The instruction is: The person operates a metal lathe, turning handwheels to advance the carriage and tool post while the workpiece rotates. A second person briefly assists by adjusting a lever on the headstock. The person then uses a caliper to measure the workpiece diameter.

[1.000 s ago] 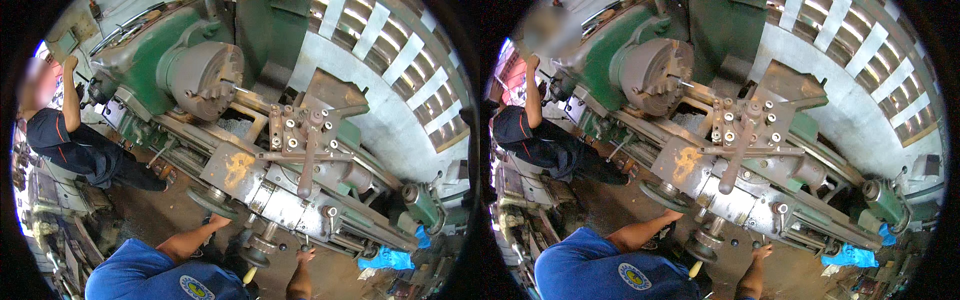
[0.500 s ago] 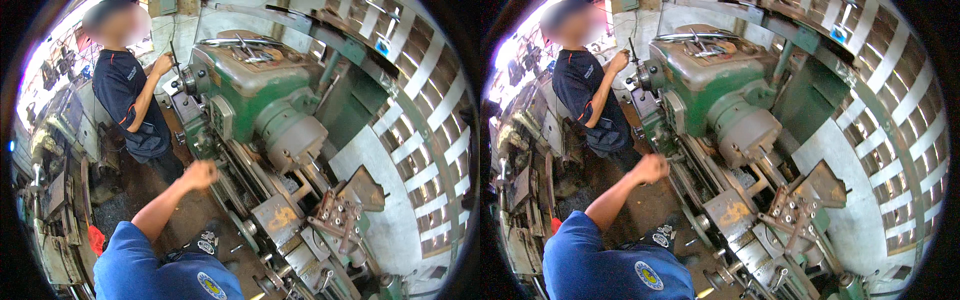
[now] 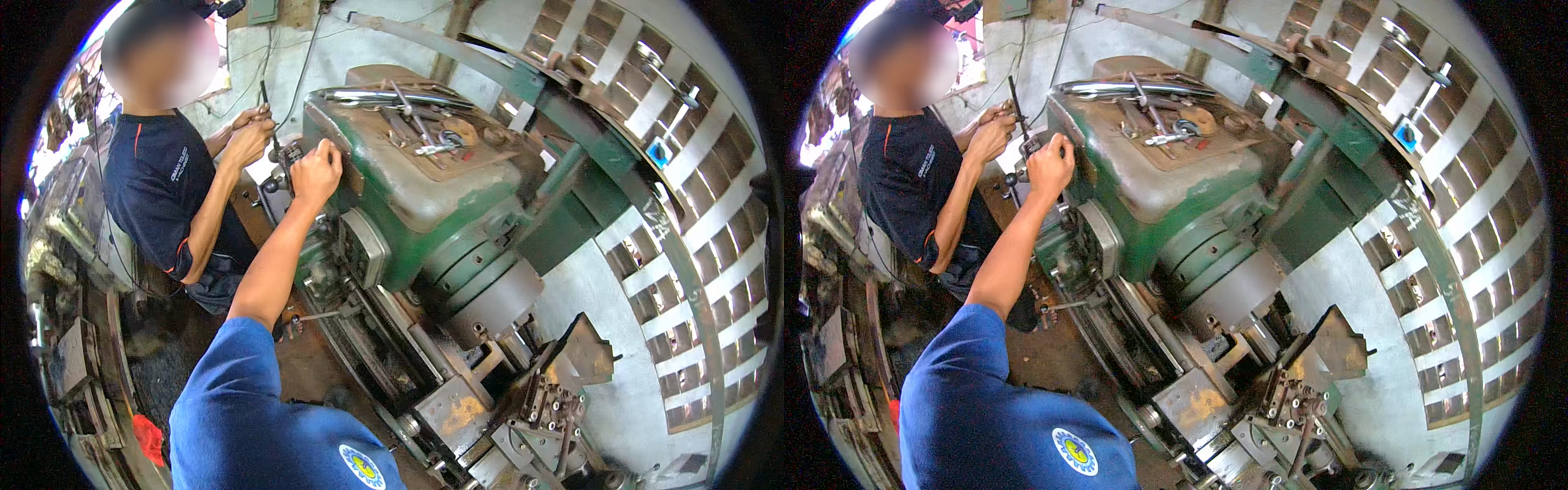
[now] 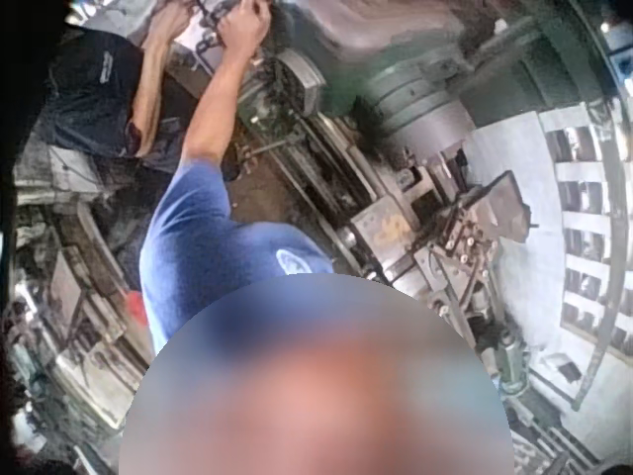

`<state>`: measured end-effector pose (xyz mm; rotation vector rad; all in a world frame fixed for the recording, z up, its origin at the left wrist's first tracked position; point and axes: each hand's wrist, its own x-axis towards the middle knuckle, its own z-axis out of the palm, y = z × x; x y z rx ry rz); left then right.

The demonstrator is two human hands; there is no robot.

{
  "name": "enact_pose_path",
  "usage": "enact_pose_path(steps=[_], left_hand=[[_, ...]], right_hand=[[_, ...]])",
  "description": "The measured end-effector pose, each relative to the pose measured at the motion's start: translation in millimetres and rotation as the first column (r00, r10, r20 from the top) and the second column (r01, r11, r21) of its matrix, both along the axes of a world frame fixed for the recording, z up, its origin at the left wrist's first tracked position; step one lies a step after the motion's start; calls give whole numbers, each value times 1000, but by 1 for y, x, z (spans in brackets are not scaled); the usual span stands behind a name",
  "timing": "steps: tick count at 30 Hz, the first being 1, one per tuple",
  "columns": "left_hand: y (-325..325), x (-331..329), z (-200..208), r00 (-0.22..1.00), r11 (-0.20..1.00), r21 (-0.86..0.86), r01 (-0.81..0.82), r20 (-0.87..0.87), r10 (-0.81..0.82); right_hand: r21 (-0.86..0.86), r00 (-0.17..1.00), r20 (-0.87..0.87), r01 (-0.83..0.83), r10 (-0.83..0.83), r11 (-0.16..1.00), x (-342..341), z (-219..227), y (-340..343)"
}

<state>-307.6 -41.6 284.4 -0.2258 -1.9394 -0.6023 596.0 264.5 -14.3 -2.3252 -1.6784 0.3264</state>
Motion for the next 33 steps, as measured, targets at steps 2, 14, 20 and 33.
enact_pose_path(steps=[2, 14, 20, 33], left_hand=[[-2, 0, 9, 993, 1000, -1, 15, 119, -15], [-35, -66, 69, 949, 996, 90, -27, 315, -2], [-17, -5, 101, 943, 947, -58, -315, 92, 320], [144, 15, 102, 878, 878, -350, 326, 456, -144]], right_hand=[[45, 1000, -9, -16, 16, 999, -16, 12, 2], [351, 984, -80, -121, 158, 929, -86, 100, 17], [502, 971, -138, -103, 197, 859, -111, 148, 16], [765, 924, -193, -69, 329, 641, -144, 247, 4]])
